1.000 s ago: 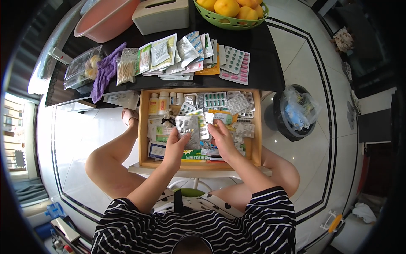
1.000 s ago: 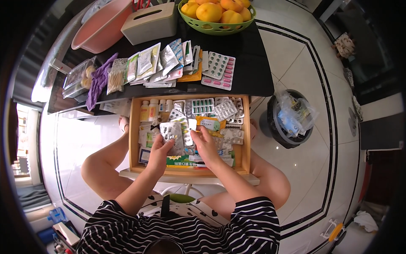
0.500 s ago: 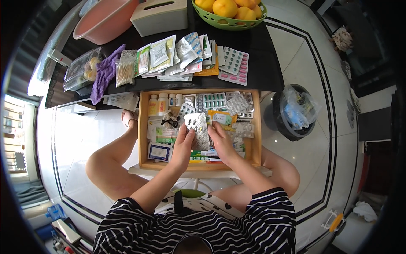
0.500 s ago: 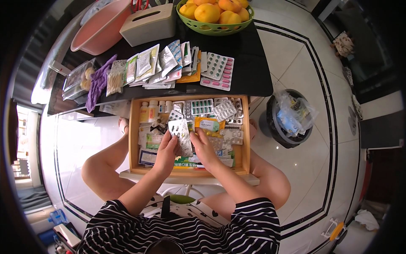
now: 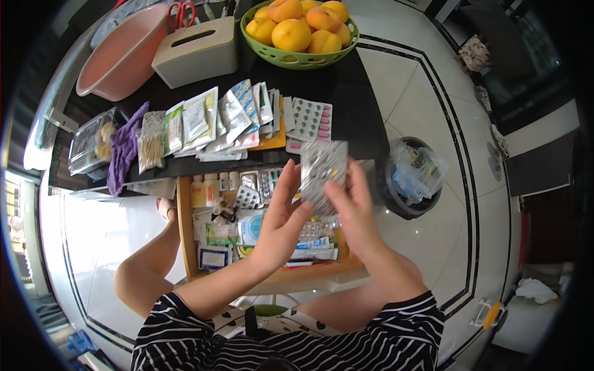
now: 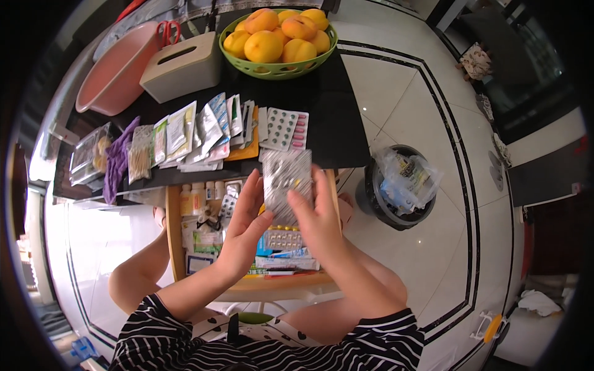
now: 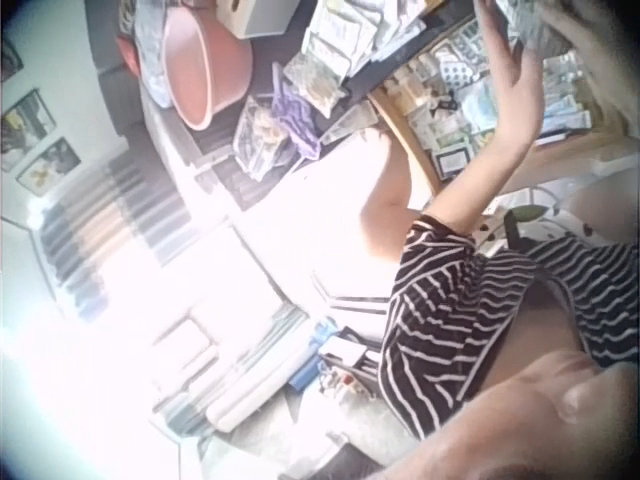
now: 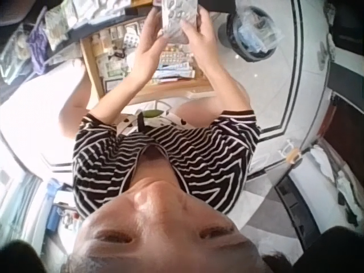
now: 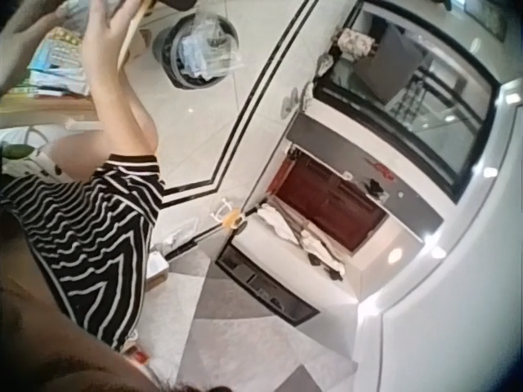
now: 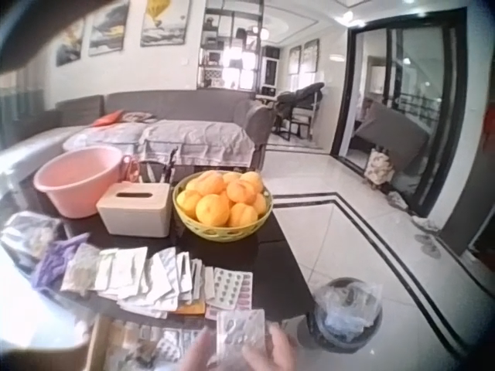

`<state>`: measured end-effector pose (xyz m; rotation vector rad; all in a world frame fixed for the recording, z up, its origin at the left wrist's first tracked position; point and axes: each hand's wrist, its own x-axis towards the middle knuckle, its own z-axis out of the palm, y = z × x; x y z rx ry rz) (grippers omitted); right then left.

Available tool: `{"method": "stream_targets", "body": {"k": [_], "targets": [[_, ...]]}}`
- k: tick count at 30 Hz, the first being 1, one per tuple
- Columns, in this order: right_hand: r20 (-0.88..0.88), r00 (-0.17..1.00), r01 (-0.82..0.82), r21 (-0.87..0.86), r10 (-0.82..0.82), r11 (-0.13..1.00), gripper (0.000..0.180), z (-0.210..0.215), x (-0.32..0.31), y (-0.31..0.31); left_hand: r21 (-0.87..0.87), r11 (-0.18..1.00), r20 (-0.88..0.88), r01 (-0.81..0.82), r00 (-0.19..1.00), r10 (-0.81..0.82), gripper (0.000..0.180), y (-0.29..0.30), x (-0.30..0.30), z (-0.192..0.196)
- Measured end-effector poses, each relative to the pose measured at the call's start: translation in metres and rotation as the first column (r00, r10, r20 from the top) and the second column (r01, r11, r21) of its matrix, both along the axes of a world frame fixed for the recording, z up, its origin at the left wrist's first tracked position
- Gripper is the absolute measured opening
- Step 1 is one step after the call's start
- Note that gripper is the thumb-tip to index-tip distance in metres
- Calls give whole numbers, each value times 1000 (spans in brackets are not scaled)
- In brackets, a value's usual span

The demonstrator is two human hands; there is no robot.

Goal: The person organizes various medication packets and blister packs by taking them out of a drawer and placing them on a black surface.

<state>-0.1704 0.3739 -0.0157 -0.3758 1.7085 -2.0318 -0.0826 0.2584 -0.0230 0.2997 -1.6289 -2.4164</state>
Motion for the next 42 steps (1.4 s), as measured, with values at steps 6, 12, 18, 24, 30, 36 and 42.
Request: {"method": "stream_targets", "body": {"k": [6, 12, 18, 24, 30, 36, 42], "targets": [[43, 976, 213, -35, -211, 976, 45, 8, -88, -4, -40, 987, -42, 155, 987, -156, 69, -1, -66, 7], [-26, 997, 70, 177, -67, 982, 41, -14, -124, -4, 188, 968, 15, 166, 985, -171, 70, -3, -112, 0], [-518, 853, 256, 527, 67, 811, 60, -23, -123, -4, -11, 982, 52, 189, 981, -188, 75, -7, -107, -7], [-570, 808, 228, 537, 150, 813, 58, -29, -121, -9, 166, 969, -3, 182, 983, -184, 75, -3, -101, -6], [-716, 644, 326, 576, 270, 750, 58, -17, -111, -7, 195, 966, -21, 167, 986, -166, 75, -6, -98, -3], [-661, 678, 262, 626, 322, 734, 62, -3, -81, 5, 216, 971, 79, 101, 990, -120, 69, -3, -92, -4], [-766, 509, 433, 622, 393, 652, 57, -24, -71, 2, 161, 984, 111, 77, 989, -96, 65, -8, -94, -4]]}}
